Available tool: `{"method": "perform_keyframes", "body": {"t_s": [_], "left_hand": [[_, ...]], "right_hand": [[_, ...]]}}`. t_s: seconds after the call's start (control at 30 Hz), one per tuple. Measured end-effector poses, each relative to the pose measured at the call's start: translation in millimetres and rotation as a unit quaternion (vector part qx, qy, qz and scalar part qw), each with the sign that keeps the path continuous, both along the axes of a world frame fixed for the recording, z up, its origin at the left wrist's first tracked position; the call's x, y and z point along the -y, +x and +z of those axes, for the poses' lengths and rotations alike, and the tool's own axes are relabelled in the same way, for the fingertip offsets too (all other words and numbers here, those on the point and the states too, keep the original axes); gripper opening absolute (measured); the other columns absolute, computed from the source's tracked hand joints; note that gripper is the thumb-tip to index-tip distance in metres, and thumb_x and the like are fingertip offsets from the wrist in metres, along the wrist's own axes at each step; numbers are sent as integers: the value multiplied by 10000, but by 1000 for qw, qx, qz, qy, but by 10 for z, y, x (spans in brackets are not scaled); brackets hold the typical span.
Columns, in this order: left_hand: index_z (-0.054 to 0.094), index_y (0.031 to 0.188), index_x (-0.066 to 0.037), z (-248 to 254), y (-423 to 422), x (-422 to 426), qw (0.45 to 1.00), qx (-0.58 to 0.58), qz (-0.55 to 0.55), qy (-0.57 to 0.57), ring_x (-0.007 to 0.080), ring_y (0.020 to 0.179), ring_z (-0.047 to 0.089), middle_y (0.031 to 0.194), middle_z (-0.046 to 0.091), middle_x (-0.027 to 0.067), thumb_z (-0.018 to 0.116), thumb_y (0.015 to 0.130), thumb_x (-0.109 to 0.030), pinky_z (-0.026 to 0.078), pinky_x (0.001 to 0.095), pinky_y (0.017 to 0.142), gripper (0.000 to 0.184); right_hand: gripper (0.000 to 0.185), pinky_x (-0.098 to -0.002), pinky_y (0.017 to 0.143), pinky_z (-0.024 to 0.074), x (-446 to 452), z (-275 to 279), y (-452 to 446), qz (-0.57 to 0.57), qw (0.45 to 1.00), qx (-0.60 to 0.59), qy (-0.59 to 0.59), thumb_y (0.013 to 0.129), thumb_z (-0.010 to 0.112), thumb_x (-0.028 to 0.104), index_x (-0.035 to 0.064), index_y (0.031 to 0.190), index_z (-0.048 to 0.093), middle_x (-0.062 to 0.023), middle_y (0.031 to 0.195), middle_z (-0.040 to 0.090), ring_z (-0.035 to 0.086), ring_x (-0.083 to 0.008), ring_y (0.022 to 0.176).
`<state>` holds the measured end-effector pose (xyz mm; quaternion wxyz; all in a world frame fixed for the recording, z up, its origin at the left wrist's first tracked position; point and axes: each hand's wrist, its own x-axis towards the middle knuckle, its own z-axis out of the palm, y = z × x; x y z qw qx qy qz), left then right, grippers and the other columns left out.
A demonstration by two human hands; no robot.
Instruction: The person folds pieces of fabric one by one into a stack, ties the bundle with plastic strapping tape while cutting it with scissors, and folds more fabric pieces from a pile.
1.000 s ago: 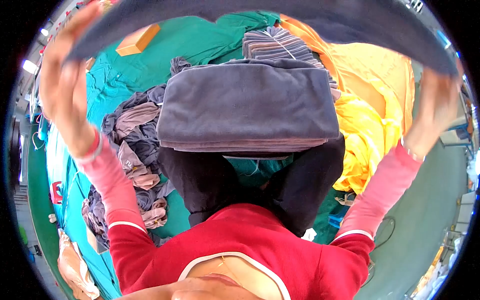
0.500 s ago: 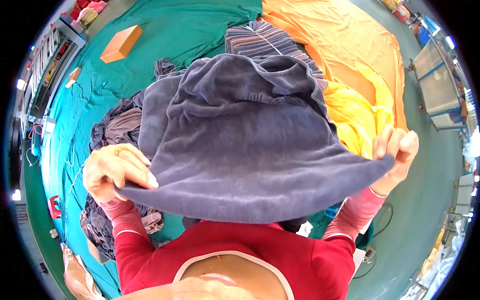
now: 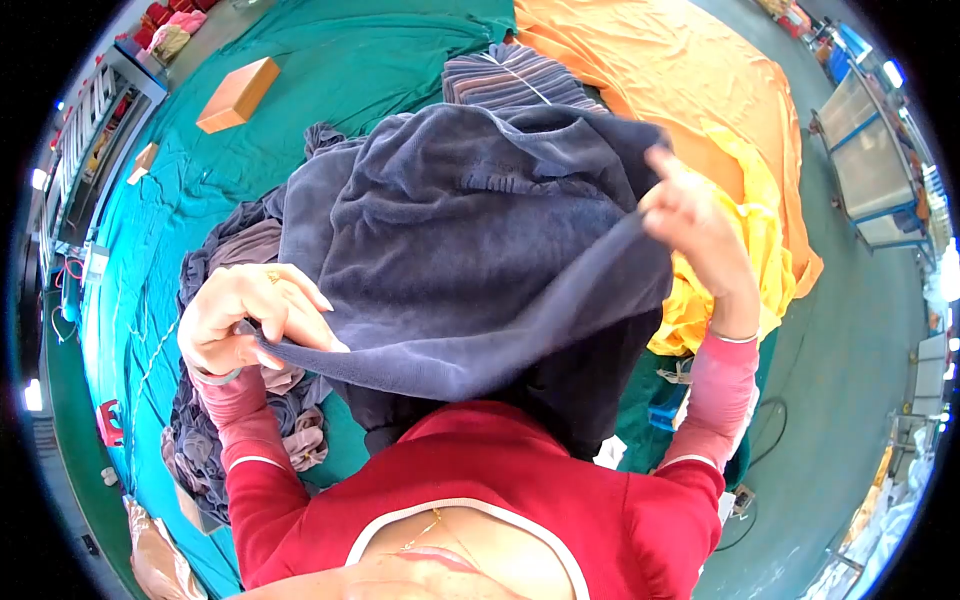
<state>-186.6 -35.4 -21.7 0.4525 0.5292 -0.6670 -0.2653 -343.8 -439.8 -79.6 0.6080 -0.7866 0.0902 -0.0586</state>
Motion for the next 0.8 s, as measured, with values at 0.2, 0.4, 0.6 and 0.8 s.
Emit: {"method": "perform_keyframes", "body": {"t_s": [0.2, 0.4, 0.6, 0.8], "left_hand": [[445, 850, -36, -30, -117, -48, 979, -92, 165, 78, 345, 969, 623, 1039, 644, 248, 666, 800, -106, 466, 428, 850, 237], [395, 882, -31, -255, 178, 275, 968, 56, 191, 154, 311, 1225, 497, 1242, 566, 211, 543, 877, -53, 389, 362, 984, 149], [404, 897, -32, -323, 233, 285, 965, 74, 181, 172, 319, 1237, 484, 1265, 547, 222, 552, 883, -75, 378, 365, 998, 155], [403, 906, -32, -367, 272, 254, 971, 75, 165, 153, 326, 1255, 463, 1275, 539, 225, 549, 883, -74, 359, 384, 1022, 154]], "right_hand": [[531, -180, 710, 401, 53, 84, -43, -60, 996, 59, -43, 850, 575, 71, 58, 1360, 427, 27, 860, 484, 487, -51, 785], [269, -200, 698, 405, 95, -91, 395, -53, 986, 82, -132, 864, 607, 145, 43, 1112, 594, 18, 827, 486, 484, -63, 787], [227, -224, 691, 435, 119, -157, 638, 1, 962, -4, -272, 832, 649, 171, 23, 1001, 621, -2, 847, 598, 544, -80, 754], [395, -308, 923, 459, 134, -104, 511, -72, 929, 55, 358, 831, 560, 77, -3, 1217, 535, -110, 1113, 630, 606, -199, 1022]]}}
